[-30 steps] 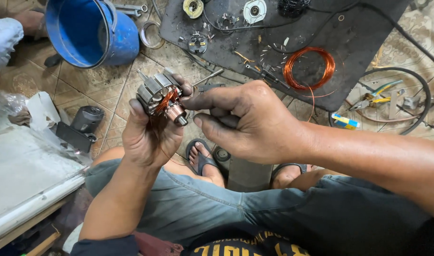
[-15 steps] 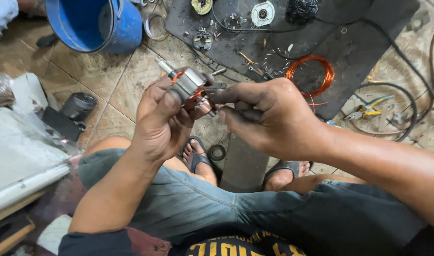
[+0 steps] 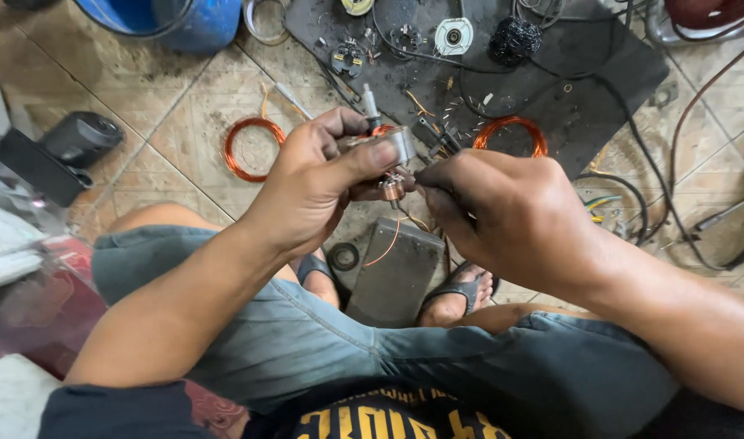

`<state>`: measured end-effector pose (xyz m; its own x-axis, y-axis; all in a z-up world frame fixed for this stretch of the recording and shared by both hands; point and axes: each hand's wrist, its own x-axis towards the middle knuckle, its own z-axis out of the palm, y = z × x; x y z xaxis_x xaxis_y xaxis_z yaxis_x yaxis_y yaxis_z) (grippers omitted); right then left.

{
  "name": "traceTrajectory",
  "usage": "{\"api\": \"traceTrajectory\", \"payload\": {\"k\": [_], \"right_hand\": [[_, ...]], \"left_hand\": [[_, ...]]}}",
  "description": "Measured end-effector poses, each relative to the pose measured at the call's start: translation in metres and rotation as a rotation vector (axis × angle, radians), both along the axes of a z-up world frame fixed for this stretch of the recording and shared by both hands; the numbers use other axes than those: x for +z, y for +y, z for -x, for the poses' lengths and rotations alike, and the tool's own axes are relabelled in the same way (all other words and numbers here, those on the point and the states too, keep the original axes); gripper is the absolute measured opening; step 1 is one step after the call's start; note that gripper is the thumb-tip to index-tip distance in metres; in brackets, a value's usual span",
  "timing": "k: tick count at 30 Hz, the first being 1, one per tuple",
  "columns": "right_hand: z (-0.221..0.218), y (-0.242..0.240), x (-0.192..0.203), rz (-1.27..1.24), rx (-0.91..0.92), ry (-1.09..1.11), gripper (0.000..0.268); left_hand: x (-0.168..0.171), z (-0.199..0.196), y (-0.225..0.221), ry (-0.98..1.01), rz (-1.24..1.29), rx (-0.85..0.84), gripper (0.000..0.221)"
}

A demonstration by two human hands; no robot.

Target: Winding copper wire onto a motor armature for repair or assembly

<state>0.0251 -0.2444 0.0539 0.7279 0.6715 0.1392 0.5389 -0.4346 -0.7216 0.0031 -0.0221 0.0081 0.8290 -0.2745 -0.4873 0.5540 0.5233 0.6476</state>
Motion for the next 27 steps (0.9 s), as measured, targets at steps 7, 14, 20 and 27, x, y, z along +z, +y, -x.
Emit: {"api": "traceTrajectory", "payload": {"k": [7,14,20,27], "right_hand": [[-0.002,-0.018,-0.007,0.335,0.189,-0.728,0.024],[-0.006,-0.028,-0.006,0.139,0.178,-0.684,0.033],[-0.009,-0.038,-0.015,0.09,0.081,-0.529,0.045],[-0.014,-0.034,-0.019,0.016,-0.091,-0.136,0.033]], "left_hand": [[-0.007,0.0,-0.014,0.09,-0.051,0.081,0.038],[-0.002,0.002,-0.021,0.104,-0.13,0.013,0.042],[-0.002,0.005,-0.023,0.068,-0.14,-0.031,0.042],[0.001,0.003,-0.019,0.097,-0.166,-0.2,0.048]]}}
